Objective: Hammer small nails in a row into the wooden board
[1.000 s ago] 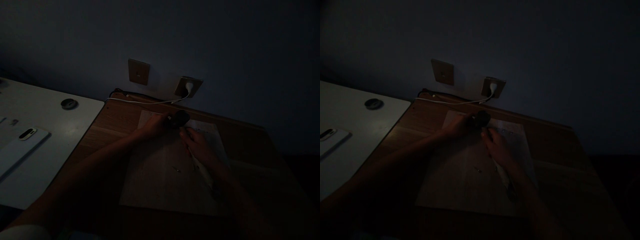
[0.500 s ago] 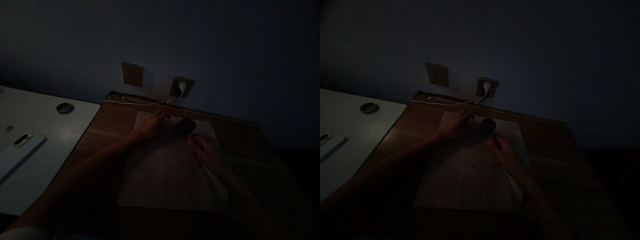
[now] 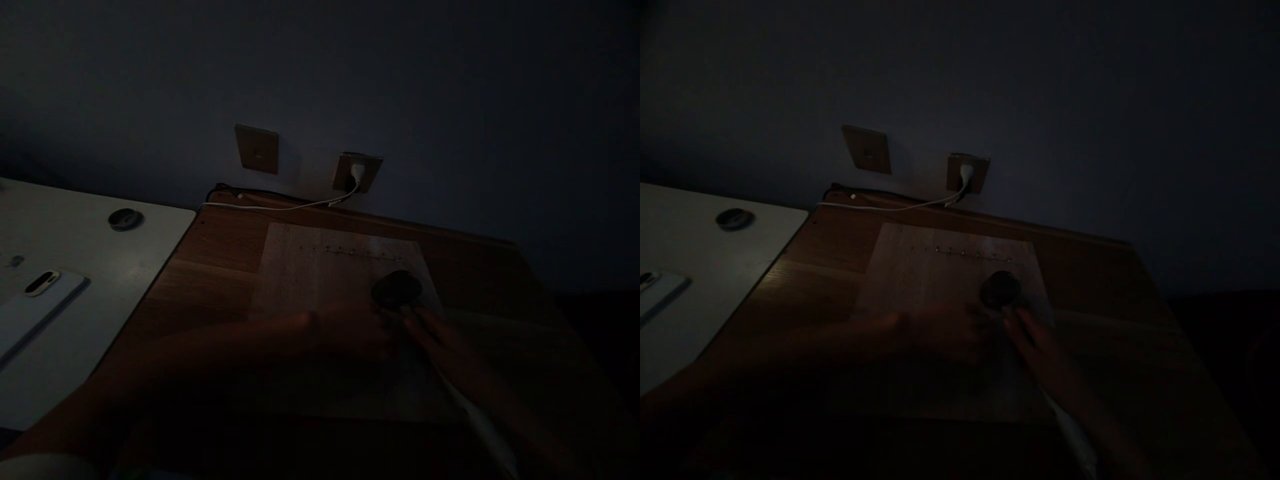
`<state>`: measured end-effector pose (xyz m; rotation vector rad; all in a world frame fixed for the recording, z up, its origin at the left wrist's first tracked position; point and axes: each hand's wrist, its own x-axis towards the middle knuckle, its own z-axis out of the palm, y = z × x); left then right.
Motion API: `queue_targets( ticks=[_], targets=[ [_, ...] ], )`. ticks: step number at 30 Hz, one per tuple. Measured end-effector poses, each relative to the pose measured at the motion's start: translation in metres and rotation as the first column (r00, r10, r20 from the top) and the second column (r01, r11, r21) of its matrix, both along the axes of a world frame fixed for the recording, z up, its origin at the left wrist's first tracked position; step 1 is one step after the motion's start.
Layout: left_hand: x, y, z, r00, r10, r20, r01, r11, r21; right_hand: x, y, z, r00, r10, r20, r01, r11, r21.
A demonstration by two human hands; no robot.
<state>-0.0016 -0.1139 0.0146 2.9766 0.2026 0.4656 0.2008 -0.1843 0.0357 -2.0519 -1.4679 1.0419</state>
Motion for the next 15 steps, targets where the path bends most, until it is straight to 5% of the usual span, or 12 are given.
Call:
queue_targets(
  ticks=[3, 7, 9, 11, 13, 15],
  targets=[
    [0.002, 0.000, 0.010, 0.987, -0.142, -0.072, 0.150, 0.982, 0.115, 0.002, -0.003, -0.005, 0.999, -0.007, -0.043, 0.008, 1.000, 0.007],
    [-0.028, 0.020, 0.025, 0.993, -0.045, -0.112, 0.052, 0.997, 0.060, 0.003, -0.007, -0.009, 0.997, -0.032, -0.070, 0.028, 0.998, -0.057],
    [-0.053, 0.039, 0.024, 0.997, 0.060, -0.050, -0.058, 0.997, 0.044, 0.005, -0.007, -0.009, 0.996, -0.014, -0.085, 0.009, 0.998, -0.063],
    [-0.079, 0.062, 0.015, 0.963, 0.243, 0.119, -0.231, 0.967, -0.103, 0.005, -0.008, -0.009, 0.995, 0.003, -0.095, -0.008, 0.999, -0.054],
    [-0.100, 0.082, 0.002, 0.838, 0.469, 0.280, -0.394, 0.874, -0.285, 0.005, -0.007, -0.010, 0.995, 0.003, -0.097, -0.010, 0.998, -0.064],
    [-0.112, 0.096, -0.008, 0.726, 0.627, 0.282, -0.486, 0.758, -0.435, 0.003, -0.007, -0.012, 0.995, -0.002, -0.103, -0.006, 0.997, -0.079]
  ],
)
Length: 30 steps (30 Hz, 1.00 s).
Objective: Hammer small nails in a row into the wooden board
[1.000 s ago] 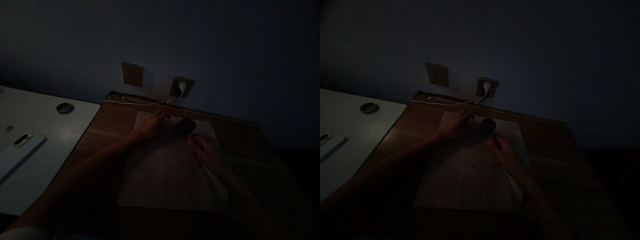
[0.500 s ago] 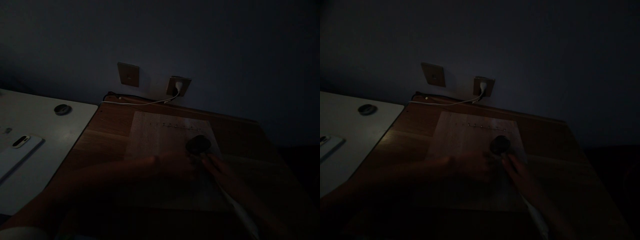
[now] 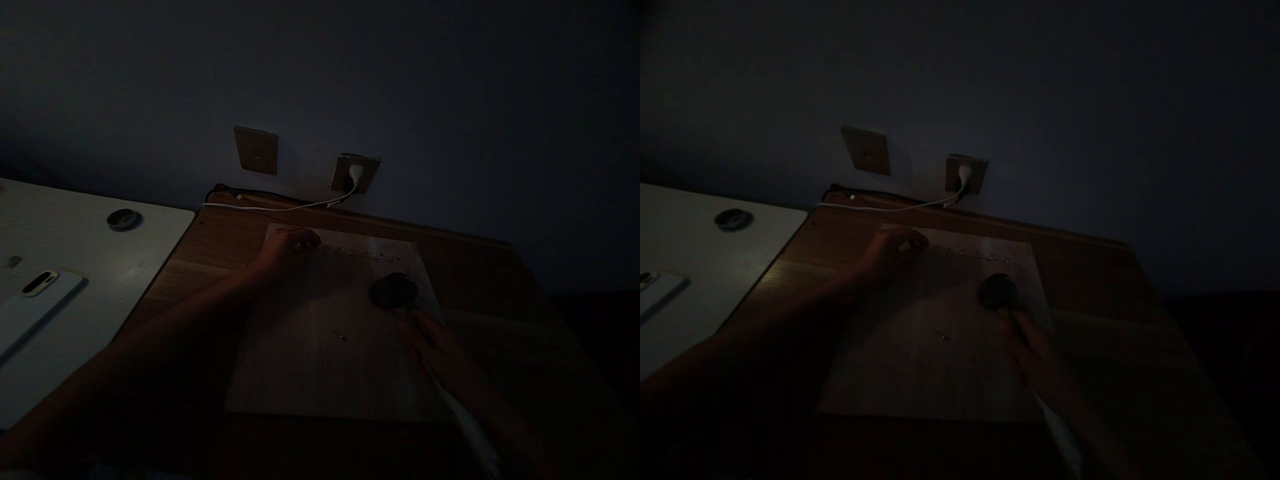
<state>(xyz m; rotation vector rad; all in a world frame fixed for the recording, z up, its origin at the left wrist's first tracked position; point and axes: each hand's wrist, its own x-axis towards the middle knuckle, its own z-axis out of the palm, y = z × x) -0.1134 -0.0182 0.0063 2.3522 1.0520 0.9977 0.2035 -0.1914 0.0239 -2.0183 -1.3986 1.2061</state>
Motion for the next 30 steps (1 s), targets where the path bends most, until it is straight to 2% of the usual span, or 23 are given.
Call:
queue_targets(
  ticks=[2, 4, 11, 15, 20, 24, 30],
  targets=[
    [-0.004, 0.008, -0.006, 0.998, 0.065, 0.008, -0.064, 0.994, -0.091, -0.003, 0.000, -0.002, 1.000, -0.003, -0.011, 0.003, 1.000, 0.002],
    [-0.003, 0.012, -0.008, 0.997, 0.078, -0.008, -0.078, 0.989, -0.127, -0.006, 0.001, -0.003, 1.000, -0.005, -0.023, 0.005, 1.000, -0.003],
    [0.002, 0.015, -0.011, 0.999, 0.036, -0.031, -0.040, 0.991, -0.132, -0.017, 0.009, 0.001, 0.998, 0.043, -0.044, -0.044, 0.999, -0.007],
    [0.002, 0.015, -0.015, 0.998, 0.012, -0.062, -0.019, 0.994, -0.108, -0.028, 0.019, 0.005, 0.997, 0.069, -0.047, -0.067, 0.997, 0.041],
    [0.003, 0.018, -0.017, 0.998, -0.017, -0.063, 0.010, 0.995, -0.098, -0.058, 0.049, 0.024, 0.985, 0.142, -0.096, -0.128, 0.982, 0.140],
    [0.003, 0.020, -0.019, 1.000, 0.011, -0.024, -0.014, 0.993, -0.119, -0.083, 0.081, 0.036, 0.970, 0.206, -0.127, -0.180, 0.965, 0.193],
    [0.004, 0.020, -0.021, 0.999, 0.031, 0.008, -0.030, 0.993, -0.113, -0.107, 0.110, 0.028, 0.960, 0.253, -0.119, -0.220, 0.946, 0.236]
  ],
)
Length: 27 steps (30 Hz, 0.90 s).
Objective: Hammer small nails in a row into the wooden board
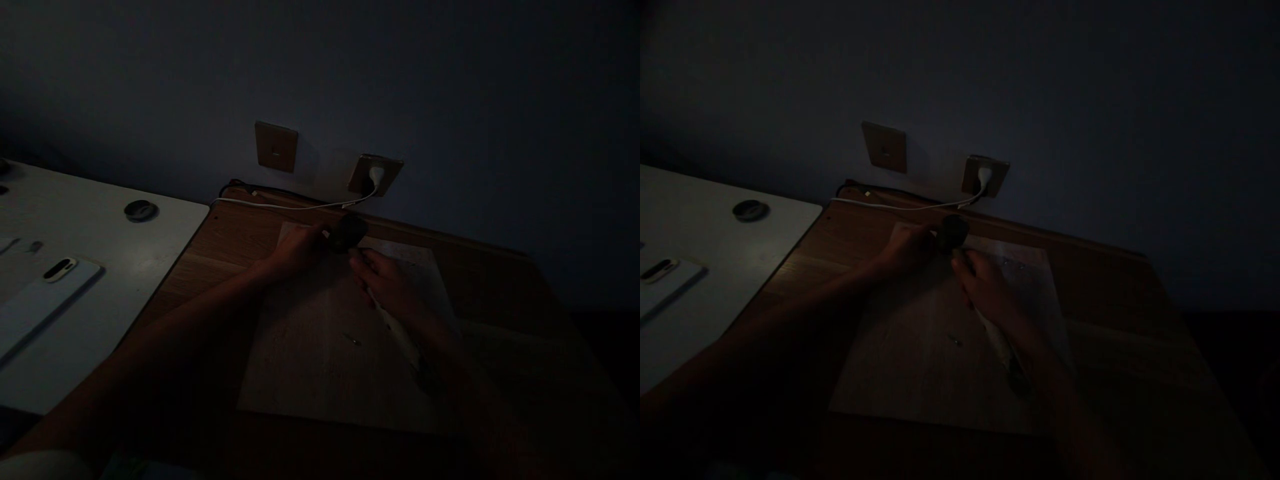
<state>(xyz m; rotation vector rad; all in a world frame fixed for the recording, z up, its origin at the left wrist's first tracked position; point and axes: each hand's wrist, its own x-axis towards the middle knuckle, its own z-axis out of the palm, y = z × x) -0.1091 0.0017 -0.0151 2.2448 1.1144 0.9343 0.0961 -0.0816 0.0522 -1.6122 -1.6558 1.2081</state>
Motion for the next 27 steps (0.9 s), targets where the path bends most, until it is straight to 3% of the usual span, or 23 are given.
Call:
queue_targets(
  ticks=[9, 16, 19, 21, 23, 24, 26, 27],
  targets=[
    [-0.001, 0.001, -0.003, 0.998, 0.045, -0.046, -0.045, 0.999, 0.003, -0.006, 0.003, -0.003, 0.993, 0.016, 0.119, -0.015, 1.000, -0.010],
    [0.001, -0.002, 0.004, 0.999, 0.021, -0.041, -0.024, 0.998, -0.064, -0.004, 0.001, -0.006, 0.997, 0.019, 0.076, -0.020, 1.000, 0.013],
    [-0.002, 0.000, 0.013, 0.995, 0.059, -0.083, -0.067, 0.993, -0.095, 0.003, -0.007, -0.005, 0.998, 0.011, 0.066, -0.010, 1.000, -0.003],
    [-0.005, -0.003, 0.027, 0.986, 0.066, -0.152, -0.079, 0.994, -0.079, 0.011, -0.017, -0.004, 0.998, -0.008, 0.067, 0.010, 1.000, -0.025],
    [-0.007, -0.013, 0.046, 0.966, -0.048, -0.253, 0.030, 0.997, -0.072, 0.020, -0.029, -0.003, 0.997, -0.024, 0.073, 0.029, 0.997, -0.066],
    [-0.007, -0.022, 0.055, 0.934, -0.166, -0.316, 0.142, 0.985, -0.098, 0.025, -0.035, -0.004, 0.996, -0.023, 0.081, 0.031, 0.995, -0.090],
    [-0.002, -0.048, 0.068, 0.812, -0.382, -0.441, 0.357, 0.923, -0.143, 0.035, -0.047, -0.004, 0.993, -0.023, 0.113, 0.036, 0.993, -0.108],
    [0.003, -0.063, 0.071, 0.763, -0.407, -0.503, 0.412, 0.905, -0.107, 0.040, -0.052, -0.005, 0.991, -0.024, 0.132, 0.037, 0.994, -0.101]
  ],
)
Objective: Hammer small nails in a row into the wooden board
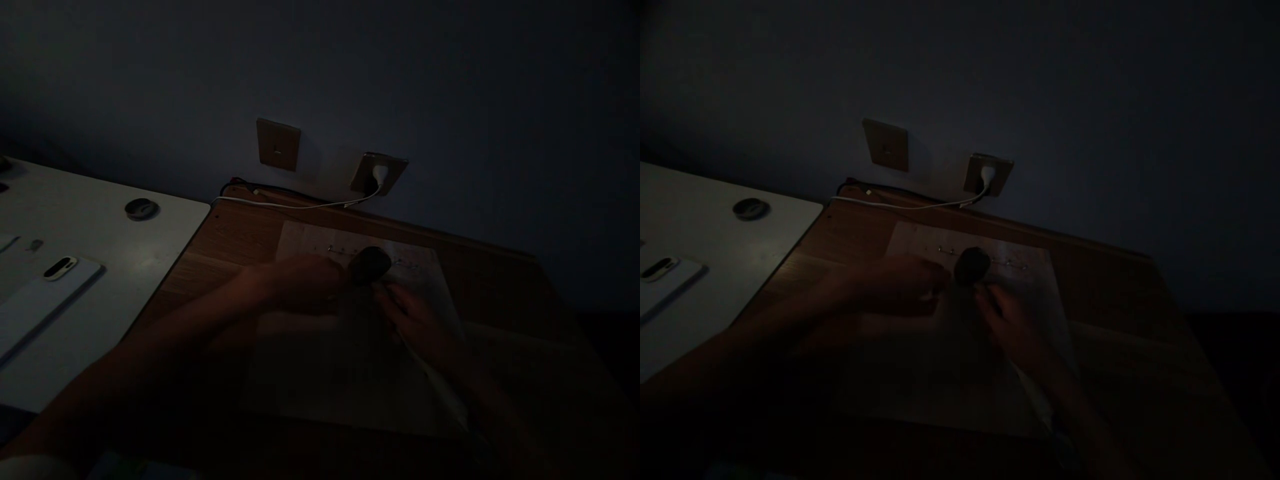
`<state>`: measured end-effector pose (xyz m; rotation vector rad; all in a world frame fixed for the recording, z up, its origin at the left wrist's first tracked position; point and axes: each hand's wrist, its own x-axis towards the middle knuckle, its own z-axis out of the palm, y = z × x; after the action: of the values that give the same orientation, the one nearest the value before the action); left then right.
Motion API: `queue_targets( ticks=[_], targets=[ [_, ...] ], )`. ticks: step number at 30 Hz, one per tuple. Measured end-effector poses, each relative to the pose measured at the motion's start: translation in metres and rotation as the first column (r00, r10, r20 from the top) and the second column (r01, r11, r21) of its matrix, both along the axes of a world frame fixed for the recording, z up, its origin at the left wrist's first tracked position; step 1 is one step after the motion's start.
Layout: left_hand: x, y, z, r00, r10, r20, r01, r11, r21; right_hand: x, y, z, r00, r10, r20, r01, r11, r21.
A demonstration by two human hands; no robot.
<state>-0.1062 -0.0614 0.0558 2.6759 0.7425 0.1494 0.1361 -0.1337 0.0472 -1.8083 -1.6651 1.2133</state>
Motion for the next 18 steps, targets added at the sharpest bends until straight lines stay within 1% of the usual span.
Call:
queue_targets(
  ticks=[1, 2, 4, 6, 8, 9, 12, 14, 16, 17, 18],
  targets=[
    [0.006, -0.016, 0.000, 0.997, -0.073, -0.017, 0.074, 0.994, 0.076, 0.004, -0.005, -0.001, 1.000, -0.001, 0.019, 0.001, 1.000, 0.012],
    [0.013, -0.031, -0.002, 0.992, -0.123, -0.007, 0.123, 0.979, 0.161, 0.008, -0.009, -0.001, 0.999, 0.000, 0.035, 0.000, 1.000, 0.012],
    [0.029, -0.059, -0.012, 0.978, -0.205, 0.038, 0.185, 0.937, 0.296, 0.014, -0.017, -0.002, 0.999, 0.002, 0.048, 0.000, 0.999, -0.038],
    [0.043, -0.079, -0.022, 0.980, -0.198, 0.028, 0.173, 0.912, 0.371, 0.018, -0.023, -0.003, 0.999, -0.001, 0.049, 0.006, 0.994, -0.113],
    [0.054, -0.090, -0.027, 0.982, -0.189, -0.012, 0.178, 0.897, 0.405, 0.020, -0.027, -0.003, 0.999, -0.011, 0.045, 0.017, 0.991, -0.130],
    [0.056, -0.093, -0.028, 0.980, -0.196, -0.036, 0.193, 0.891, 0.410, 0.020, -0.028, -0.002, 0.999, -0.014, 0.042, 0.019, 0.992, -0.123],
    [0.053, -0.088, -0.021, 0.970, -0.232, -0.068, 0.239, 0.888, 0.393, 0.020, -0.027, -0.001, 0.999, -0.002, 0.046, 0.006, 0.996, -0.089],
    [0.039, -0.073, -0.012, 0.972, -0.231, -0.044, 0.230, 0.896, 0.379, 0.020, -0.026, 0.000, 0.998, 0.005, 0.060, -0.002, 0.999, -0.045],
    [0.020, -0.049, -0.006, 0.986, -0.164, 0.008, 0.149, 0.915, 0.374, 0.020, -0.025, -0.001, 0.998, -0.001, 0.055, 0.003, 0.999, -0.038],
    [0.009, -0.034, -0.004, 0.992, -0.111, 0.061, 0.082, 0.932, 0.352, 0.020, -0.025, -0.002, 0.999, -0.007, 0.044, 0.009, 0.998, -0.057],
    [-0.002, -0.019, -0.004, 0.992, -0.035, 0.123, -0.004, 0.953, 0.302, 0.020, -0.026, -0.003, 0.999, -0.015, 0.029, 0.018, 0.996, -0.084]
  ],
)
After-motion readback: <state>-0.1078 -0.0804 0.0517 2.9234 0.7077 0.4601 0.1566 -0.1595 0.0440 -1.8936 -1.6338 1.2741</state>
